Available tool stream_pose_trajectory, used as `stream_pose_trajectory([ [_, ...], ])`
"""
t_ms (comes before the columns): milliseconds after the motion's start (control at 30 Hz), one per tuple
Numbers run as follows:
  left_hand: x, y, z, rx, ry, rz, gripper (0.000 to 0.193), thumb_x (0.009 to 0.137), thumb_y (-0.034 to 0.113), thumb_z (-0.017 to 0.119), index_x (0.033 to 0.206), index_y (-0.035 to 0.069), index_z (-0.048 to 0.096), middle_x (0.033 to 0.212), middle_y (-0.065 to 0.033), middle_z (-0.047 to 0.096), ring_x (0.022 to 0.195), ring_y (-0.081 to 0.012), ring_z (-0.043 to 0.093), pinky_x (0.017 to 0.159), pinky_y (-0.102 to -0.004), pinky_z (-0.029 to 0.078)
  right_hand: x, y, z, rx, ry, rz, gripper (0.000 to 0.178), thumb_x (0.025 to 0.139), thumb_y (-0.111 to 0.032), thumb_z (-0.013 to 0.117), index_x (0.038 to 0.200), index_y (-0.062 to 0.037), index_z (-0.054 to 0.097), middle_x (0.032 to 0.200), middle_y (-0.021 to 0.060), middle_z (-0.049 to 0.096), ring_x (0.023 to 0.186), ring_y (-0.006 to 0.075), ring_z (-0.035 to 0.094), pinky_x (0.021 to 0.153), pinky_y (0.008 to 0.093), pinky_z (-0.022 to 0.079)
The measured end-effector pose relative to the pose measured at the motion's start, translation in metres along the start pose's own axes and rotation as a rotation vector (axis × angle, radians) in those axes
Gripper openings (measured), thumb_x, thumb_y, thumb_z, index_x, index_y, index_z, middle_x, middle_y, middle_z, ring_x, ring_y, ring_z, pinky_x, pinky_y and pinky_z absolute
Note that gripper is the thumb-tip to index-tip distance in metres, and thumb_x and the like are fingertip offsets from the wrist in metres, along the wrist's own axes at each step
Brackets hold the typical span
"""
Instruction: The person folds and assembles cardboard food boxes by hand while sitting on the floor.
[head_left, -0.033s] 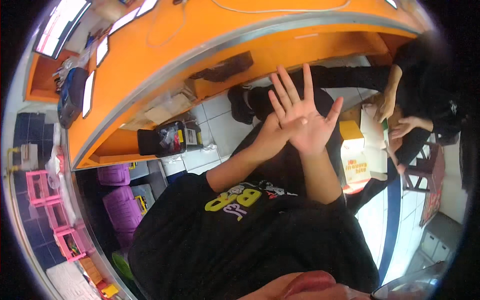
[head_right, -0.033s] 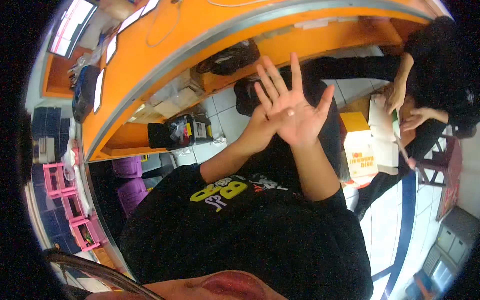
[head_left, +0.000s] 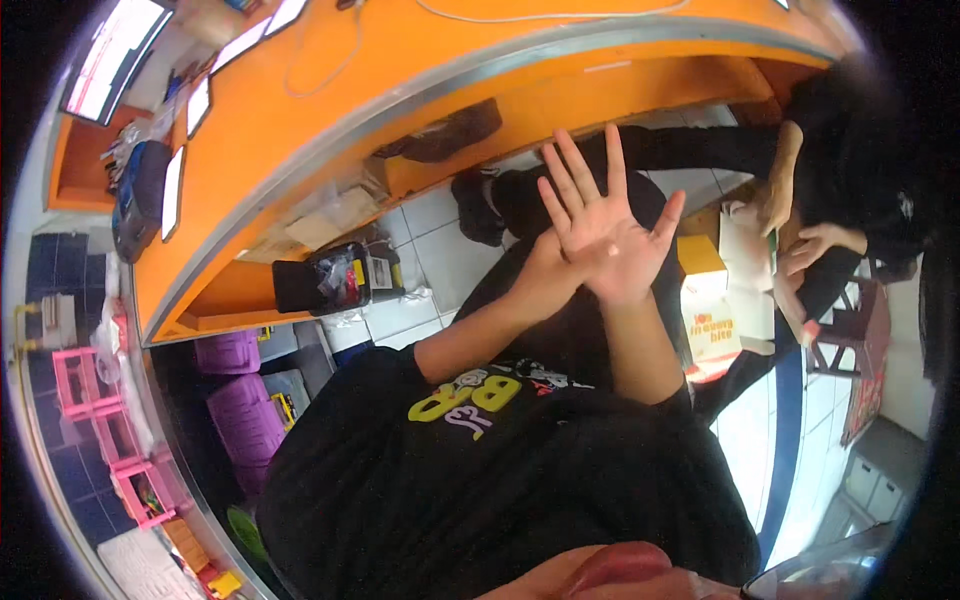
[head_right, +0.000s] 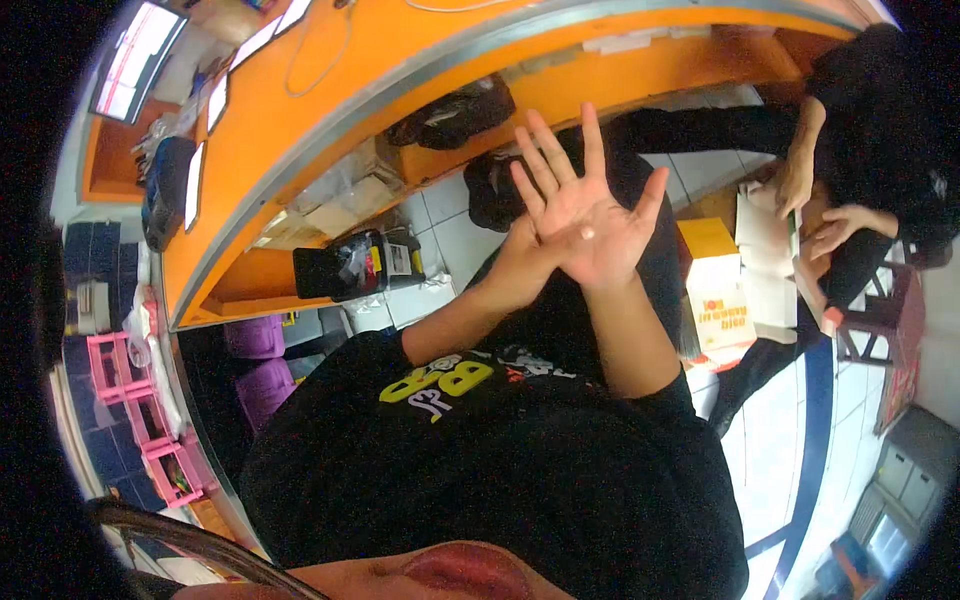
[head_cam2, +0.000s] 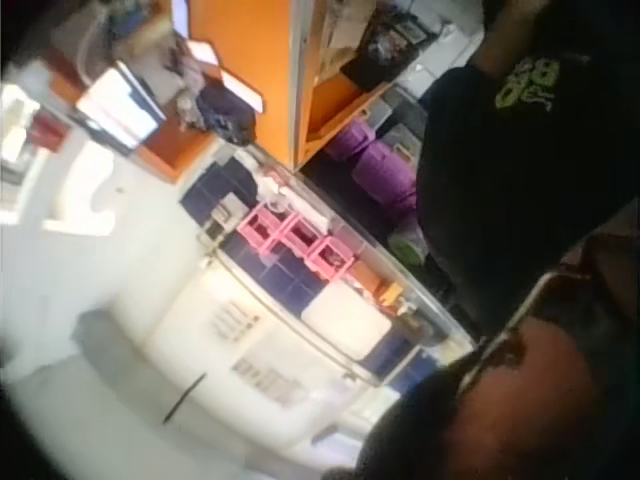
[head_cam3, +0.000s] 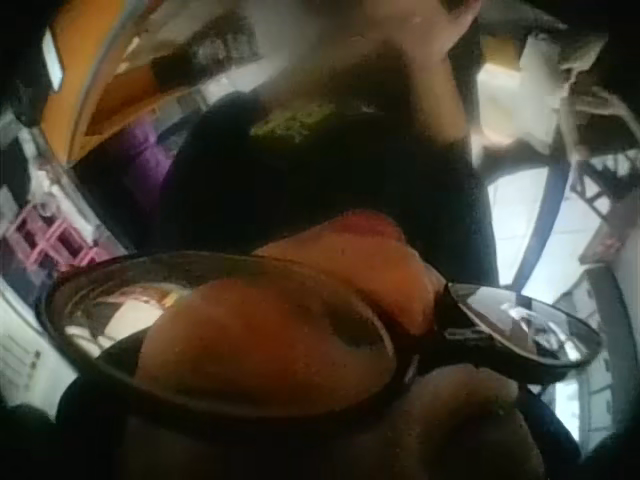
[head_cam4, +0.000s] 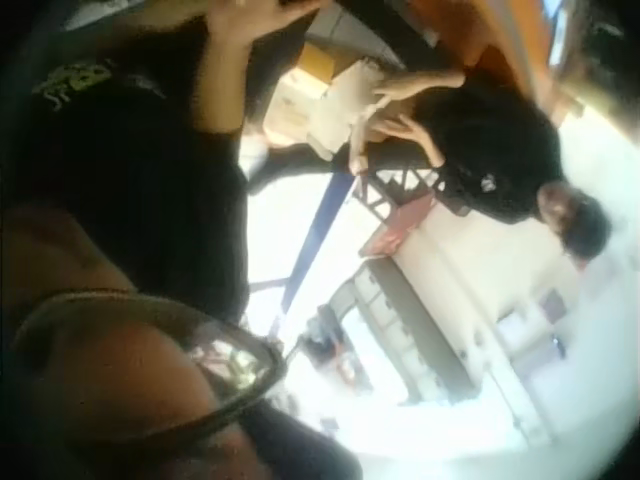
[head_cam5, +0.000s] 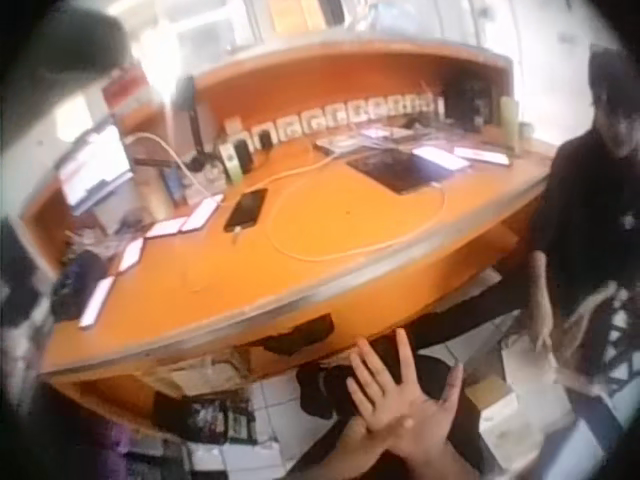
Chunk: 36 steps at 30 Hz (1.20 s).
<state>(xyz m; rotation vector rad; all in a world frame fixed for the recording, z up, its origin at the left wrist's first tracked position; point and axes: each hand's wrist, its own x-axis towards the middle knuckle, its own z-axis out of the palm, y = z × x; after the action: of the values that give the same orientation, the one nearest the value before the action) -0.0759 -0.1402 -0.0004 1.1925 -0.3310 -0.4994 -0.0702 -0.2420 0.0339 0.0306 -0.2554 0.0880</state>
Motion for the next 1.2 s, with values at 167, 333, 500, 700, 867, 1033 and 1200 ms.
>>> stream_pose_trajectory([
  [167,0.000,-0.015,0.013,0.039,0.001,-0.022,0.053,0.083,0.020,0.073,0.124,-0.003,0.050,0.113,-0.0063,0.059,0.106,-0.0135,0.055,0.092,-0.0295,0.044,0.001,-0.017,-0.008,0.003,-0.013,-0.064,0.092,0.082,-0.071,0.044,0.152,-0.0216,0.011,0.156,0.0241,0.001,0.145,0.0363,0.003,0.118,0.0470,0.006],
  [333,0.011,-0.016,0.000,0.079,0.036,-0.078,0.037,0.096,0.027,0.054,0.117,-0.003,0.055,0.110,-0.0065,0.061,0.101,-0.0124,0.057,0.086,-0.0278,0.048,0.003,-0.022,-0.011,0.003,-0.025,-0.036,0.092,0.083,-0.074,0.038,0.153,-0.0217,0.010,0.155,0.0250,0.003,0.145,0.0379,0.005,0.117,0.0478,0.007],
  [500,0.017,-0.010,-0.008,-0.194,0.145,-0.194,0.037,0.095,0.027,0.056,0.116,-0.003,0.056,0.110,-0.0081,0.062,0.100,-0.0139,0.060,0.086,-0.0289,0.049,0.005,-0.020,-0.010,-0.062,0.041,-0.010,0.093,0.081,-0.079,0.033,0.153,-0.0237,0.009,0.154,0.0283,0.009,0.144,0.0388,0.010,0.116,0.0463,0.012],
  [700,0.022,-0.005,-0.016,0.052,0.117,-0.074,0.039,0.092,0.021,0.062,0.121,-0.003,0.053,0.115,-0.0091,0.060,0.106,-0.0146,0.057,0.091,-0.0314,0.048,0.004,-0.027,-0.012,-0.069,0.013,-0.018,0.092,0.083,-0.074,0.038,0.153,-0.0216,0.008,0.155,0.0264,0.006,0.144,0.0393,0.005,0.116,0.0496,0.009],
  [867,0.006,-0.021,0.014,-0.158,0.088,-0.083,0.033,0.087,0.010,0.068,0.116,-0.002,0.056,0.107,-0.0079,0.063,0.099,-0.0110,0.060,0.086,-0.0258,0.049,-0.001,-0.042,-0.011,0.015,-0.056,-0.093,0.085,0.088,-0.062,0.045,0.152,-0.0181,0.010,0.154,0.0258,0.013,0.143,0.0395,0.015,0.117,0.0485,0.014],
  [1033,-0.015,-0.066,0.004,0.385,-0.040,0.117,0.011,0.083,0.011,0.071,0.090,0.004,0.065,0.076,-0.0035,0.067,0.067,-0.0078,0.064,0.059,-0.0237,0.052,-0.028,-0.126,-0.015,-0.800,0.239,-0.440,0.045,0.094,-0.027,0.054,0.130,-0.0014,0.050,0.112,0.0165,0.063,0.102,0.0314,0.063,0.094,0.0424,0.049],
  [1200,-0.005,-0.078,-0.012,0.191,-0.013,0.089,0.010,0.083,0.003,0.069,0.087,0.002,0.061,0.067,-0.0051,0.065,0.057,-0.0088,0.063,0.051,-0.0225,0.052,-0.081,-0.264,-0.050,-1.792,0.865,-0.523,0.018,0.085,-0.017,0.067,0.089,-0.0003,0.069,0.083,0.0103,0.069,0.074,0.0149,0.064,0.069,0.0304,0.053],
])
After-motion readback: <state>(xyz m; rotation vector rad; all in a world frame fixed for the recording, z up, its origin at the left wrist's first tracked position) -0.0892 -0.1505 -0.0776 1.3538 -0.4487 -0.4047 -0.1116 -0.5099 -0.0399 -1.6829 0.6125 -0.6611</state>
